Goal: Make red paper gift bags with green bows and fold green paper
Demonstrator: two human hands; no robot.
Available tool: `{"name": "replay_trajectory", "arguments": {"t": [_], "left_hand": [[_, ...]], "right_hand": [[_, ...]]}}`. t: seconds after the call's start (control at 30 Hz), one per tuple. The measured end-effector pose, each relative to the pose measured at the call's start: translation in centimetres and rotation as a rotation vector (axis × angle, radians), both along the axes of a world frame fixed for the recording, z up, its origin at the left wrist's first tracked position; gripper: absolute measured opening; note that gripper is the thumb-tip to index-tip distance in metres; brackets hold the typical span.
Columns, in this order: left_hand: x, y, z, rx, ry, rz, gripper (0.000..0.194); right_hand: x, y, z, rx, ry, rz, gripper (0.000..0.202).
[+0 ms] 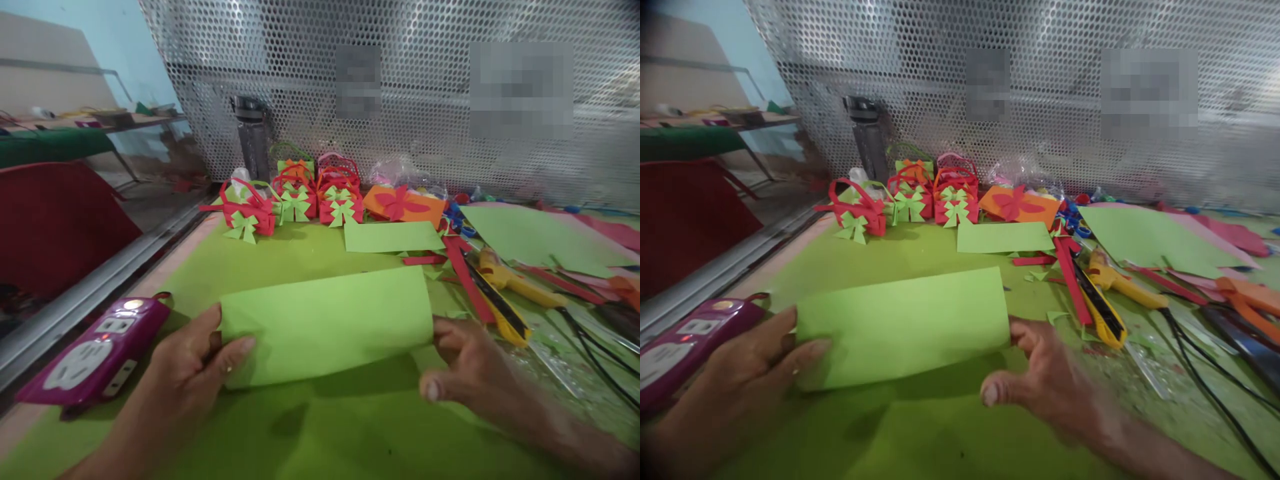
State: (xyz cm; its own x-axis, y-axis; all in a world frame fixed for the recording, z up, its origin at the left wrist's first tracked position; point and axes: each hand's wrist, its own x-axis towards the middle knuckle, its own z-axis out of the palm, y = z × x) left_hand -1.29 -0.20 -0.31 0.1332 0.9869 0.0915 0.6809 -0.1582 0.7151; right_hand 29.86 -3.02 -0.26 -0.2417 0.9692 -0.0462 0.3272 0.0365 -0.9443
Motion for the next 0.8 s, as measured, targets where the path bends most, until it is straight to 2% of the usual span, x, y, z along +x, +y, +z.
{"name": "replay_trajectory", "arguments": {"t": [0.07,0.1,0.17,0.27,0.33,0.4,0.53,0.6,0.7,0.8], "left_hand": [[-0.4,0.0,-0.2,0.020,0.037,-0.050,0.030],[-0.6,0.0,-0.5,0.025,0.052,-0.072,0.031],[-1.1,0.0,-1.4,0.058,0.043,-0.173,0.035],[-1.5,0.2,-3.0,0.137,-0.034,-0.476,0.040],[-1.6,0.5,-3.7,0.129,-0.041,-0.573,0.047],[-1.5,0.8,-4.1,0.100,0.000,-0.581,0.048],[-1.8,0.9,-4.1,0.057,0.125,-0.529,0.037],[-2.1,0.6,-3.7,0.084,0.184,-0.482,0.030],[-2.1,-0.2,-3.0,0.127,0.222,-0.410,0.029],[-1.0,-0.6,-2.6,0.101,0.166,-0.245,0.028]], "right_hand": [[0.2,0.4,-0.6,0.038,-0.033,0.041,0.044],[0.4,0.8,-1.2,0.074,-0.061,0.040,0.041],[1.1,1.8,-2.7,0.162,-0.131,0.179,0.055],[1.9,3.6,-4.9,0.168,-0.213,0.247,0.056],[2.1,4.4,-5.5,0.167,-0.311,0.365,0.050],[2.0,4.7,-5.4,0.161,-0.368,0.456,0.045],[1.8,3.3,-3.4,0.194,-0.310,0.407,0.042],[1.8,2.2,-2.4,0.198,-0.269,0.328,0.041],[1.3,0.8,-1.4,0.079,-0.302,0.128,0.033],[0.5,0.3,-1.2,-0.025,-0.342,-0.076,0.027]]}}
